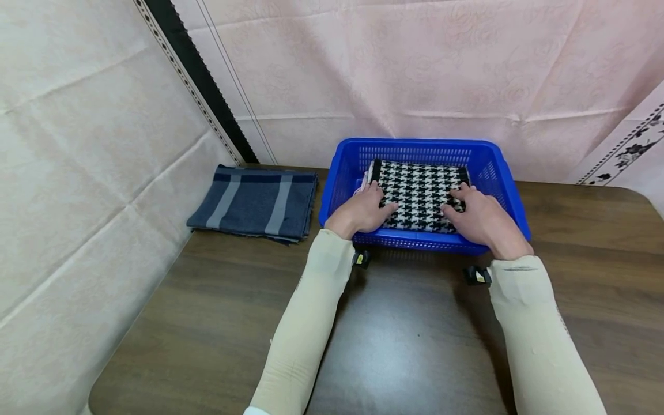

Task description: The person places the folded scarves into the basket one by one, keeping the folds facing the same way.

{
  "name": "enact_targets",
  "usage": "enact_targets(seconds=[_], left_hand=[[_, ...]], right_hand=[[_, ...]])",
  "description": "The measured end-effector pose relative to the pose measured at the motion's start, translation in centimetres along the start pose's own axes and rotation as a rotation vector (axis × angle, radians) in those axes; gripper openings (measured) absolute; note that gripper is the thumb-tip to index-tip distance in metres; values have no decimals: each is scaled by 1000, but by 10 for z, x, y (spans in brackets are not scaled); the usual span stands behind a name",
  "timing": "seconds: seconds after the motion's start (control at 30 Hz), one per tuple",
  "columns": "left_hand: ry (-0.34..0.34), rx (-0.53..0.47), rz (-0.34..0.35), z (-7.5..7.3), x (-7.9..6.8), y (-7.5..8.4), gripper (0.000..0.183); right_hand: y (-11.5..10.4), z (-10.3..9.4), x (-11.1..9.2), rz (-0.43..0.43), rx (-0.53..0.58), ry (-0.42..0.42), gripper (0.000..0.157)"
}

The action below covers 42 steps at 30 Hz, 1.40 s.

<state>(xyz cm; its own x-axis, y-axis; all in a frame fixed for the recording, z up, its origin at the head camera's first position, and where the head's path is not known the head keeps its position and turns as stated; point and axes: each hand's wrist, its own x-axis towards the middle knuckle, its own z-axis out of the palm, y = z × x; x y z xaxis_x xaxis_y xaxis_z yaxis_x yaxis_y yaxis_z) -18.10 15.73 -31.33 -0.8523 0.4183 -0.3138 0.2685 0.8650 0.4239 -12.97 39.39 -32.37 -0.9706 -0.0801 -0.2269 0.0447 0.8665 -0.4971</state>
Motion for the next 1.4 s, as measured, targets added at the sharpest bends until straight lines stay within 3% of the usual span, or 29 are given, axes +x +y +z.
enact_targets(seconds=[0.2, 0.37, 0.7, 0.9, 1.13, 1.4], left_hand=[[57, 13, 19, -4, -4, 1, 65], [113, -47, 31, -6, -9, 0, 60], [393, -226, 120, -3, -11, 1, 42], [512, -285, 177, -1, -15, -1, 33], [658, -315, 236, 2, -20, -9, 25], [709, -351, 278, 5, -25, -20, 22]], right_hand=[[-2, -5, -3, 7, 17, 23, 70], [-6, -3, -6, -4, 70, 88, 69], [-17, 6, -11, -75, 198, 311, 53], [-26, 12, -11, -115, 250, 427, 44], [-34, 18, -10, -148, 289, 465, 39], [-45, 26, -10, -181, 292, 475, 36]])
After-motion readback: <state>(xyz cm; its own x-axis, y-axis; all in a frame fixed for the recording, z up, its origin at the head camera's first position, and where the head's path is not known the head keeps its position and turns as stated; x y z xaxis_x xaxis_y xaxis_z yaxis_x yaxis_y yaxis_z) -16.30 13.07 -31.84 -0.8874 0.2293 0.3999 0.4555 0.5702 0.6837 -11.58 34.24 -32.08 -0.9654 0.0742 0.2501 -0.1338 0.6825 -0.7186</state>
